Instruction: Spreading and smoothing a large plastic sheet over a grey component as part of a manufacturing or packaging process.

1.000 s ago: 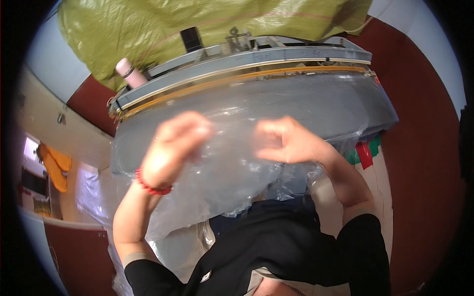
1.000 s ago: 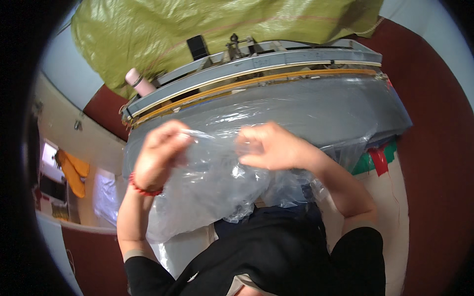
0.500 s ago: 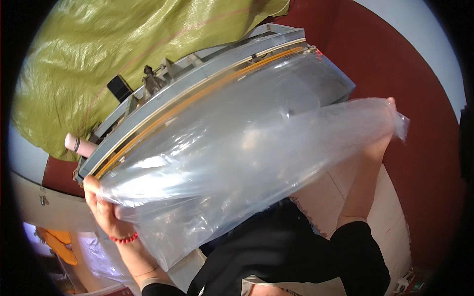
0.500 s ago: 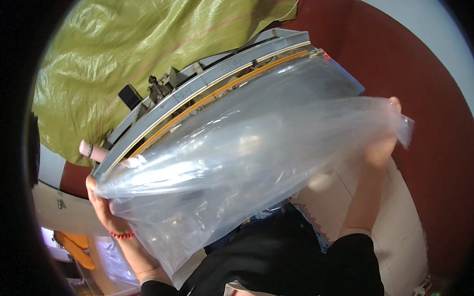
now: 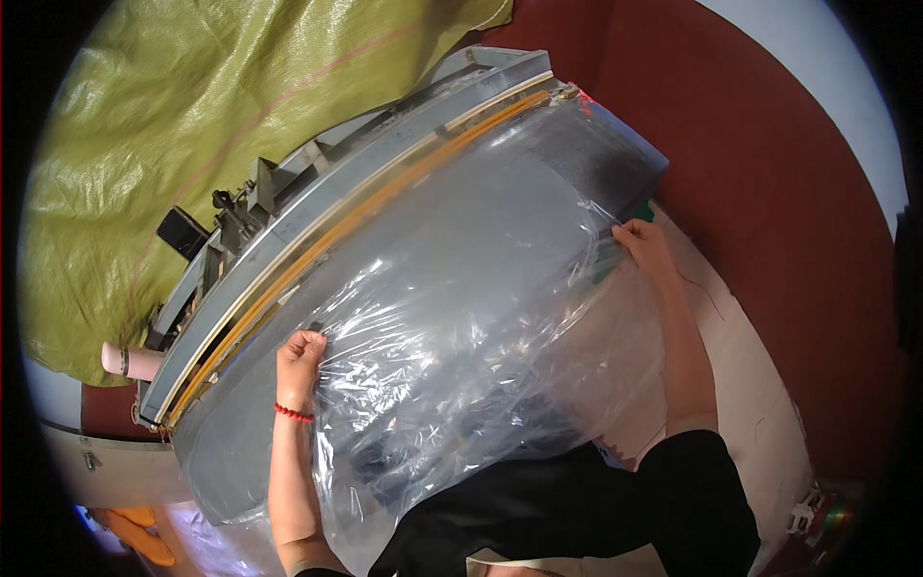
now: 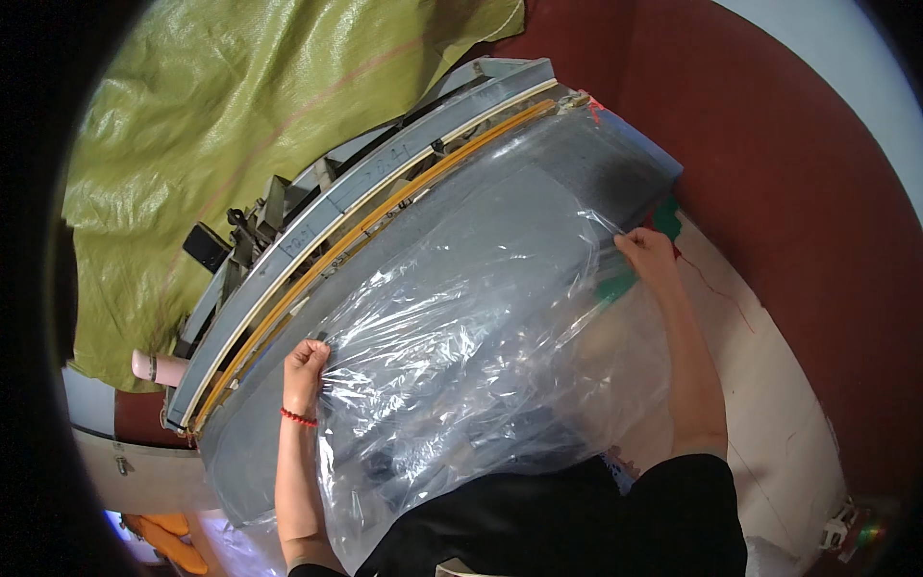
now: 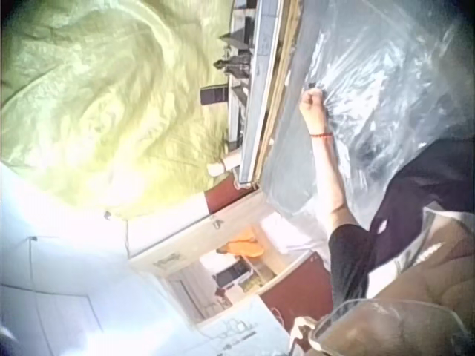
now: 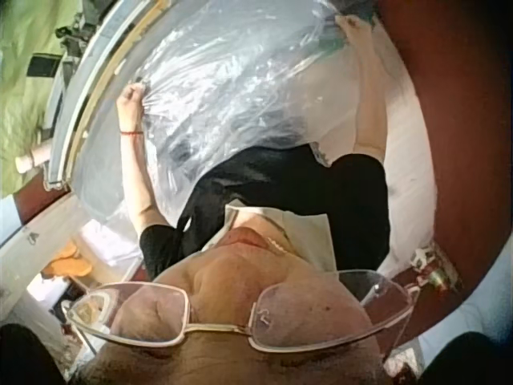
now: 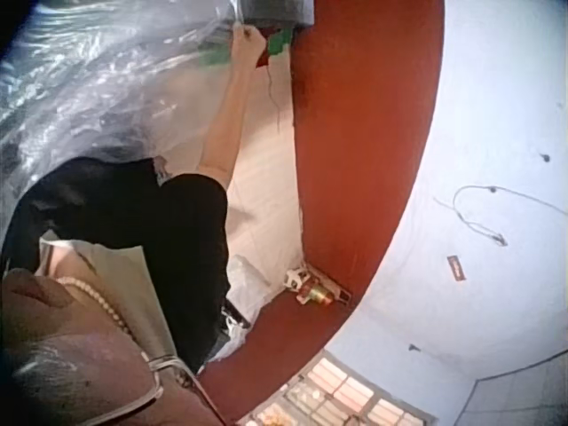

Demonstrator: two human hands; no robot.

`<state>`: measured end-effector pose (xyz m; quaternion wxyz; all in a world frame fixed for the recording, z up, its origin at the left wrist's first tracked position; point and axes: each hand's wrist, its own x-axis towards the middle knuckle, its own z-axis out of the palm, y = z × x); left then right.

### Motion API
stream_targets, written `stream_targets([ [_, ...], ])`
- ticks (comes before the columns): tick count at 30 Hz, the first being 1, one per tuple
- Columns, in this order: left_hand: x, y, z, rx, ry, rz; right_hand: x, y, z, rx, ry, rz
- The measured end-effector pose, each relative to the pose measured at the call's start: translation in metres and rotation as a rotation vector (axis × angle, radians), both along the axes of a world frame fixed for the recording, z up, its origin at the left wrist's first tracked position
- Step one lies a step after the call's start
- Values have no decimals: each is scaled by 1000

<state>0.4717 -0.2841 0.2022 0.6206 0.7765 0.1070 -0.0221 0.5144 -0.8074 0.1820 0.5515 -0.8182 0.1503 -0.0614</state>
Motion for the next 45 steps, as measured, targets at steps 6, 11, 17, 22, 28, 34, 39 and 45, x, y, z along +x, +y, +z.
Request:
stream_targets([
  [6,3,-2,1,-21,40,-13,-20,-12,12,-81,205,207],
  [11,0,-6,5,1,20,-12,7,-9,44,-888,136,225],
  [17,-4,-4,1,11,28,-6,119,60,28,-830,-376,-6],
  [22,0,-12,4,18,24,-29,137,94,3,-884,-429,-217],
  [28,-5,-2,12,49,69,-71,136,104,-6,-742,-425,-151],
  [34,-57,-2,66,-304,205,-398,156,84,-29,-878,-555,-84],
  [39,-172,56,45,-116,557,-535,134,58,10,-1080,-295,-61],
  [45,-326,241,51,896,753,-271,185,-40,-31,-1086,-126,-229],
])
